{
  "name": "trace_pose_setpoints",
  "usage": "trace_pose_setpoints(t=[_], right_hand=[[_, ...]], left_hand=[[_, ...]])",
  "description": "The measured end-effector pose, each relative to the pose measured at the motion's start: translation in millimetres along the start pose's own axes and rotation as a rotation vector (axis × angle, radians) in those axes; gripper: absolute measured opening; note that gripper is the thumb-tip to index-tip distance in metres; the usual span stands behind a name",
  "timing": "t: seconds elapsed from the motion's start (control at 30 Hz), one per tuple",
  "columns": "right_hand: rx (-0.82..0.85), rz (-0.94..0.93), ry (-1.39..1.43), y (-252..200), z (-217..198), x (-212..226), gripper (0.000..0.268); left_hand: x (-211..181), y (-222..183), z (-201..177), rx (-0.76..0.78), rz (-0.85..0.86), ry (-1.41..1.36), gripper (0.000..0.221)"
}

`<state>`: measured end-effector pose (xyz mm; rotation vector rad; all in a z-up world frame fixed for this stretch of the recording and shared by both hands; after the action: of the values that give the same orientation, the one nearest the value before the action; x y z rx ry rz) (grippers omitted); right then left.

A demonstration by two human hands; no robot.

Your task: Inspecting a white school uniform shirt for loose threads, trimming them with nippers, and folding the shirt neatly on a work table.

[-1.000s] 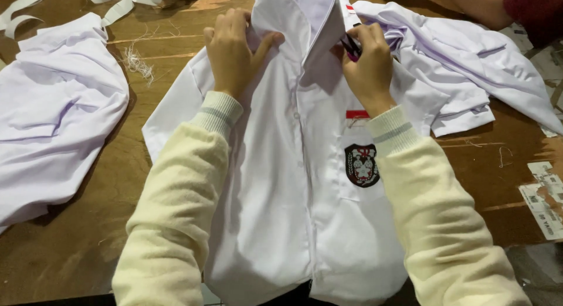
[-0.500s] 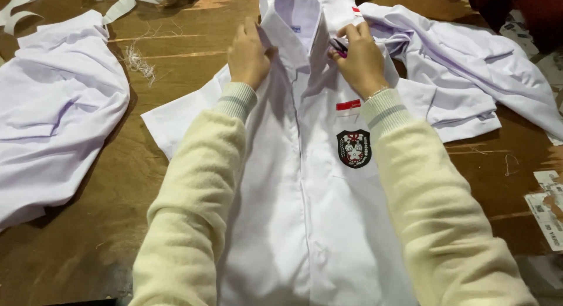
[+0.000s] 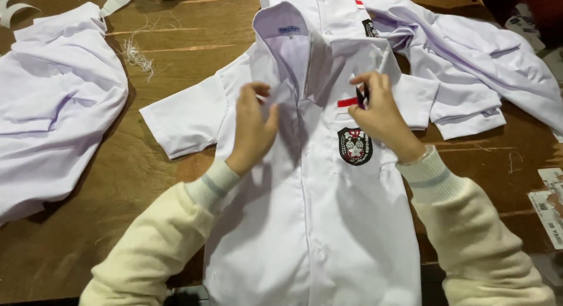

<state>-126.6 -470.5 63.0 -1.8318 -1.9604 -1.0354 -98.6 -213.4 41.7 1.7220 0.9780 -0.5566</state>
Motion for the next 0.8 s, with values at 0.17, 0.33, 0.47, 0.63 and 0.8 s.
trace_pose_setpoints(t=[0.17, 0.33, 0.47, 0.63, 0.8], right_hand=[[0.372, 0.256, 0.354, -58.8, 52.1, 13.0, 0.034], [0.386, 0.354, 0.314, -71.2, 83.2, -36.6, 0.038], [0.303, 0.458, 0.260, -69.0, 81.4, -63.6, 0.037], [0.275, 0.405, 0.283, -68.5, 73.1, -42.8, 0.044], [0.261, 0.379, 0.371, -69.0, 70.2, -29.6, 0.041]], left_hand=[[-47.0, -59.2, 49.8, 0.359, 0.164, 0.211, 0.017], [-33.0, -91.5, 84.3, 0.540, 0.346, 0.417, 0.046], [-21.0, -98.8, 80.6, 0.557, 0.308, 0.501, 0.068], [-18.1, -101.6, 80.3, 0.617, 0.283, 0.529, 0.081], [-19.8, -100.2, 79.1, 0.643, 0.269, 0.503, 0.095]])
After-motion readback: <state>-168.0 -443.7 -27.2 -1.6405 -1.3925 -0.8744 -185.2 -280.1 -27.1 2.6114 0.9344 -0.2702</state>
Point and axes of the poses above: each hand's wrist, its own y-axis towards the middle knuckle, its own z-axis out of the palm, x = y × z, the point moved 10 cm from there along y, towards the middle knuckle, and after that the axes turned 4 degrees about -y, right-handed, at the moved point
